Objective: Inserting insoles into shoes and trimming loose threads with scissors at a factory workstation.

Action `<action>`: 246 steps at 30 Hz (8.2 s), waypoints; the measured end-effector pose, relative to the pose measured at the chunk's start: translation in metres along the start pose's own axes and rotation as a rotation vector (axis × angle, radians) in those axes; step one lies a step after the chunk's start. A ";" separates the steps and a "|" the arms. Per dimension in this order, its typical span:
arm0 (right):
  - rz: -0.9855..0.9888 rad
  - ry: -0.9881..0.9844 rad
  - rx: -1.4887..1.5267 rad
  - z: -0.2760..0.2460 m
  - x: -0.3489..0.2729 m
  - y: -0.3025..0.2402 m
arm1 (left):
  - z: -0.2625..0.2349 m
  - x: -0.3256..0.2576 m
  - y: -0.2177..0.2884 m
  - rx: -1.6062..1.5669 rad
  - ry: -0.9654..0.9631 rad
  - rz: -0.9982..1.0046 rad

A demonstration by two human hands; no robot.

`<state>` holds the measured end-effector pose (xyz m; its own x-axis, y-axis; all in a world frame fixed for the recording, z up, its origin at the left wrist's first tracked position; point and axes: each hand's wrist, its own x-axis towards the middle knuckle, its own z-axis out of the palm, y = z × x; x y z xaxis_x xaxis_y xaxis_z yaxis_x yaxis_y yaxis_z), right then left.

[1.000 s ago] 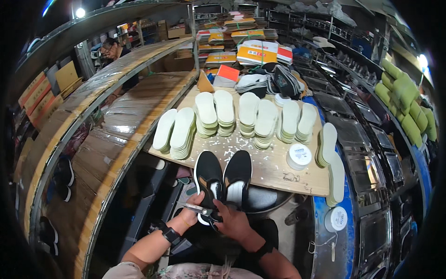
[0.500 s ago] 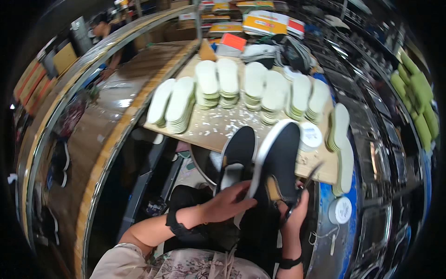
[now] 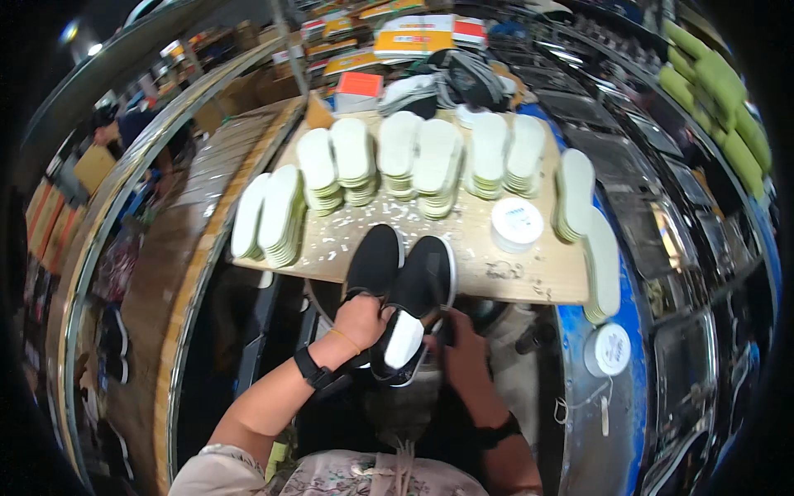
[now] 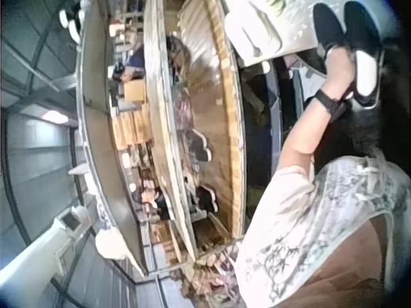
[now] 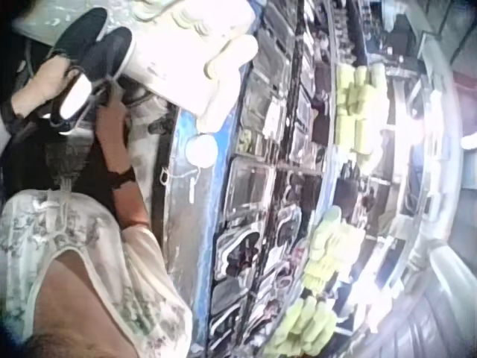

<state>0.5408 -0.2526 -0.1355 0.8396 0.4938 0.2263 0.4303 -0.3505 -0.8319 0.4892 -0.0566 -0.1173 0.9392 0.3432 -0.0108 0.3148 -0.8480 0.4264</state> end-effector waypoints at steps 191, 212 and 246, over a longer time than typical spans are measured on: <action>-0.522 -0.814 -0.818 0.048 0.015 -0.016 | -0.034 0.002 -0.031 -0.550 -0.810 -0.333; -0.118 -0.475 -0.269 -0.051 0.006 -0.100 | -0.244 0.088 -0.250 -0.008 0.251 0.029; 0.916 0.612 -0.894 -0.426 -0.167 0.123 | -0.045 -0.053 0.265 -0.424 -0.121 0.754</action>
<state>0.5951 -0.7173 -0.0595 0.8411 -0.5159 0.1624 -0.4685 -0.8450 -0.2578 0.5167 -0.2813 0.0374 0.8921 -0.3145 0.3243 -0.4516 -0.6020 0.6585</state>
